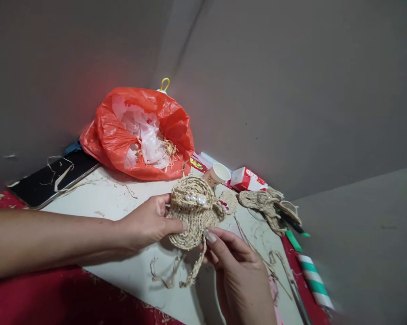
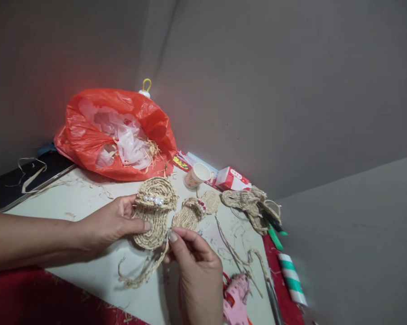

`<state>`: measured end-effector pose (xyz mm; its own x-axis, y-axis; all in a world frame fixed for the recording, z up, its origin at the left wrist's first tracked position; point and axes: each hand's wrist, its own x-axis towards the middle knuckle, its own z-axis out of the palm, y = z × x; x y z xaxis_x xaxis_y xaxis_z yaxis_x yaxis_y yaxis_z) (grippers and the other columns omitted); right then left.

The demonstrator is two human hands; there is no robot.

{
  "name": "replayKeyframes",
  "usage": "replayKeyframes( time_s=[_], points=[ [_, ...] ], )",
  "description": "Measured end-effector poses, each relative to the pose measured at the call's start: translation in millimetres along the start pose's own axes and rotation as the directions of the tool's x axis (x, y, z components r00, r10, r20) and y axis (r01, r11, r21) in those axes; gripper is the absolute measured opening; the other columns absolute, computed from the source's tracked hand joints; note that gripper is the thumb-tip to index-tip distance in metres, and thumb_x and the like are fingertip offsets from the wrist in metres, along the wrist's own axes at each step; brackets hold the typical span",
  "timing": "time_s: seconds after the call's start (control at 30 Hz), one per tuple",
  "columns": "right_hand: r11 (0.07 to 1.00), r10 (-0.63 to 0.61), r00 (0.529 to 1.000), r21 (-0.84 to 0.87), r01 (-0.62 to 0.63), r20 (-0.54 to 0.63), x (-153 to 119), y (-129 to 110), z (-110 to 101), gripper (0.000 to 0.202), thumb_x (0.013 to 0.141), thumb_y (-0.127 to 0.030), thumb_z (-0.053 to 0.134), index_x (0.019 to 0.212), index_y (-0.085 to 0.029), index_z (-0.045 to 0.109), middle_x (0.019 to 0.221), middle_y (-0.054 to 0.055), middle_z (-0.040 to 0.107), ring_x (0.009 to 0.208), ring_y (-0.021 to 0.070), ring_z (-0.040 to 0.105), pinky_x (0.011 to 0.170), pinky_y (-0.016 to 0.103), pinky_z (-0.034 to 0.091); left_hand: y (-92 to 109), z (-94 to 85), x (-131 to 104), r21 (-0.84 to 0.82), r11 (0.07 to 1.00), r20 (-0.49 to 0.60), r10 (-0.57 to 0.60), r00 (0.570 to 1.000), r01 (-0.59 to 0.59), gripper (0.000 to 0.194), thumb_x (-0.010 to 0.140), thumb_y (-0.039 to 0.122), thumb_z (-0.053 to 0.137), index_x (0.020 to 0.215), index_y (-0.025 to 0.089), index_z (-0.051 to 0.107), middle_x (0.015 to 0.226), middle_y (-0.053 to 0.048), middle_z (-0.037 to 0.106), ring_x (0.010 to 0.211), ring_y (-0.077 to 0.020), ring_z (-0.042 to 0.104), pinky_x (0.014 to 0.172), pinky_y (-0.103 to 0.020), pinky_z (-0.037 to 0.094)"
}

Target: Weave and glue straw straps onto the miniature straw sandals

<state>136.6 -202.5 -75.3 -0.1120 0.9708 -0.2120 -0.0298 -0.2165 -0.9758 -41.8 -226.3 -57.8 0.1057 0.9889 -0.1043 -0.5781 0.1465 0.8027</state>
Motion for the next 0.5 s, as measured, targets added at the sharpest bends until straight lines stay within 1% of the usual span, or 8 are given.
replayKeyframes(
  time_s=[0.1, 0.23, 0.4, 0.5],
  points=[
    [1.000, 0.018, 1.000, -0.001, -0.018, -0.012, -0.2, 2.2, 0.1, 0.026, 0.063, -0.034, 0.085, 0.081, -0.019, 0.074, 0.068, 0.000, 0.069, 0.055, 0.0098, 0.058, 0.052, 0.019, 0.047, -0.3, -1.1, -0.3, 0.045, 0.999, 0.039, 0.018, 0.999, -0.020, 0.050, 0.065, -0.002, 0.058, 0.112, 0.012, 0.063, 0.108, -0.011, 0.069, 0.097, -0.0220, 0.065, 0.077, -0.028, 0.050],
    [0.998, 0.058, 0.997, 0.008, -0.057, -0.054, -2.0, 3.7, 3.5, 0.029, 0.058, -0.034, 0.088, 0.080, -0.019, 0.076, 0.068, 0.001, 0.071, 0.056, 0.0102, 0.059, 0.051, 0.017, 0.047, -2.8, -3.0, -3.3, 0.094, 0.995, 0.089, 0.018, 0.996, -0.026, 0.047, 0.070, 0.002, 0.060, 0.115, 0.013, 0.062, 0.105, -0.010, 0.070, 0.093, -0.0198, 0.066, 0.079, -0.028, 0.051],
    [0.993, 0.121, 0.988, 0.019, -0.120, -0.100, -7.1, 3.6, 6.2, 0.037, 0.051, -0.036, 0.090, 0.082, -0.019, 0.077, 0.071, 0.005, 0.074, 0.061, 0.0147, 0.064, 0.057, 0.021, 0.051, -2.3, -2.2, -6.1, 0.090, 0.996, 0.104, 0.011, 0.995, -0.021, 0.048, 0.072, 0.003, 0.059, 0.120, 0.014, 0.059, 0.103, -0.009, 0.070, 0.083, -0.0178, 0.067, 0.078, -0.030, 0.052],
    [0.991, 0.131, 0.988, 0.016, -0.130, -0.087, -9.5, 1.5, 7.5, 0.040, 0.050, -0.034, 0.090, 0.084, -0.018, 0.077, 0.073, 0.005, 0.074, 0.064, 0.0135, 0.064, 0.060, 0.020, 0.051, -0.3, -1.4, -6.2, 0.135, 0.989, 0.096, 0.045, 0.994, -0.058, 0.052, 0.072, 0.000, 0.057, 0.122, 0.014, 0.058, 0.103, -0.009, 0.071, 0.086, -0.0186, 0.067, 0.077, -0.028, 0.051]
  ],
)
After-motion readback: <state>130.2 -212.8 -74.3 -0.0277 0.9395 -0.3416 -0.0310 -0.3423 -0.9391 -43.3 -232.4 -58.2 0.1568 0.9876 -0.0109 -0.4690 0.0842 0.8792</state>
